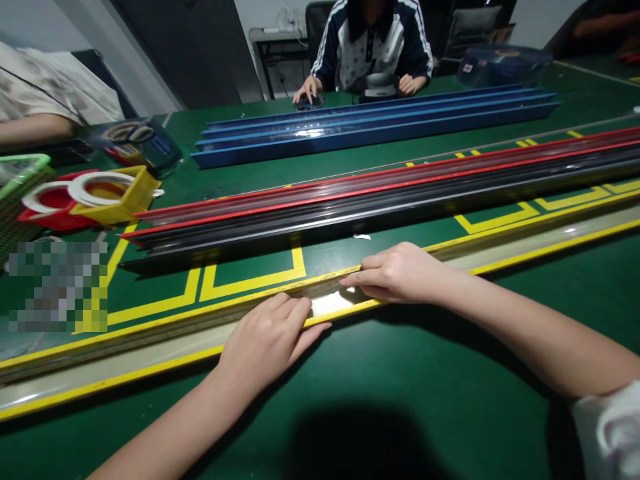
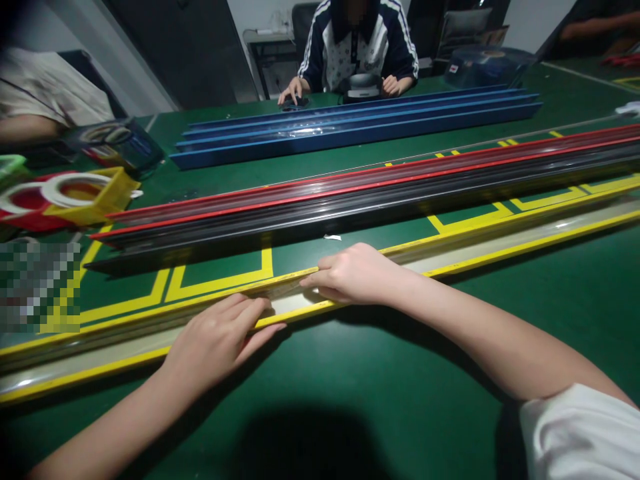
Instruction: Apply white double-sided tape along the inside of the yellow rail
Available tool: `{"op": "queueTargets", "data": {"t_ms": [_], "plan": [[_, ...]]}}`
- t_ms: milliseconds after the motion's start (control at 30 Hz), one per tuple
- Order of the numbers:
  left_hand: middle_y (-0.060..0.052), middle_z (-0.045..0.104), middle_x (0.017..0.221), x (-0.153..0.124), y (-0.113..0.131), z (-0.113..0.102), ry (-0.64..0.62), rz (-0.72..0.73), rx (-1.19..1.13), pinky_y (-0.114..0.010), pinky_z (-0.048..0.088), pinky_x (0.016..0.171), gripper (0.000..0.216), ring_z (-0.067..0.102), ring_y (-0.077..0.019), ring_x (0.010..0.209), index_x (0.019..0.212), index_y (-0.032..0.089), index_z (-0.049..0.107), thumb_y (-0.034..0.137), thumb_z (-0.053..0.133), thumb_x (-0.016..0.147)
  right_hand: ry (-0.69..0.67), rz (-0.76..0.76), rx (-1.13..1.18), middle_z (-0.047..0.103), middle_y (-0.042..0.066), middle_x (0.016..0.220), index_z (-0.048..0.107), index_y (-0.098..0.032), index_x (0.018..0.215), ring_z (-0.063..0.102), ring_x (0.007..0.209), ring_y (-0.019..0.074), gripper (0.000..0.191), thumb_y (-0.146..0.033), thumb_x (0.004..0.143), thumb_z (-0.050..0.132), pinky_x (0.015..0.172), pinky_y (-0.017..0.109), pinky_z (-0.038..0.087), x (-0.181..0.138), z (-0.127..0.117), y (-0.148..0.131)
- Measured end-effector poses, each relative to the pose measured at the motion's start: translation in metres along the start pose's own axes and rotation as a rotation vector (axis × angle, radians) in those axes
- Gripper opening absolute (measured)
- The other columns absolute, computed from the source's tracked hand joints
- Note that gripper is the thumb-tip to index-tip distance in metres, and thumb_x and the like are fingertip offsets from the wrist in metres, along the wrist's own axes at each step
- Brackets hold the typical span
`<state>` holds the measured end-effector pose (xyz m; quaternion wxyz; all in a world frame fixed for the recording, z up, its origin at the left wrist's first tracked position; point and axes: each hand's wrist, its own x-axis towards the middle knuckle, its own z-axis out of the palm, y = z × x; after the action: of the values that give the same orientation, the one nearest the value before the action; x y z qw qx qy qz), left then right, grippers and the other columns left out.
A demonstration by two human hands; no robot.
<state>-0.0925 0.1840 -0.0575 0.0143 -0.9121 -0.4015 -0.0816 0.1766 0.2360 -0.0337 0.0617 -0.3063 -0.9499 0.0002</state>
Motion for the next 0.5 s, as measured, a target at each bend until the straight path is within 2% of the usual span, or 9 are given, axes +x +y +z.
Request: {"op": "queueTargets", "data": {"t_ms": [200, 367, 500], "plan": [[-0.004, 0.064, 0.078, -0.002, -0.002, -0.001, -0.025, 0.003, 0.009, -0.033, 0.046, 0.069, 0.032, 0.059, -0.0209, 0.078, 0.089, 0.019, 0.058, 0.048, 0.044, 0.096, 0.007, 0.005, 0.013, 0.069, -0.001, 0.079, 0.067, -0.036, 0.118, 0.054, 0.059, 0.0077, 0.031, -0.032, 0.093, 0.048, 0.05, 0.026, 0.017, 0.0, 0.0, -0.001], [-0.004, 0.063, 0.07, 0.008, 0.003, -0.006, 0.0, 0.074, 0.083, -0.032, 0.044, 0.059, 0.031, 0.061, -0.021, 0.067, 0.081, 0.018, 0.059, 0.043, 0.045, 0.095, -0.011, 0.023, 0.026, 0.069, 0.0, 0.079, 0.069, -0.034, 0.117, 0.054, 0.06, 0.0076, 0.032, -0.03, 0.092, 0.048, 0.051, 0.024, 0.018, 0.001, -0.002, -0.002], [-0.006, 0.061, 0.057, 0.023, 0.015, -0.005, 0.035, 0.097, 0.194, -0.031, 0.037, 0.047, 0.034, 0.059, -0.0221, 0.053, 0.07, 0.017, 0.059, 0.043, 0.05, 0.09, -0.01, 0.019, 0.031, 0.069, 0.0, 0.077, 0.07, -0.033, 0.116, 0.053, 0.059, 0.0076, 0.031, -0.031, 0.091, 0.05, 0.051, 0.025, 0.018, 0.001, -0.002, -0.001]]}}
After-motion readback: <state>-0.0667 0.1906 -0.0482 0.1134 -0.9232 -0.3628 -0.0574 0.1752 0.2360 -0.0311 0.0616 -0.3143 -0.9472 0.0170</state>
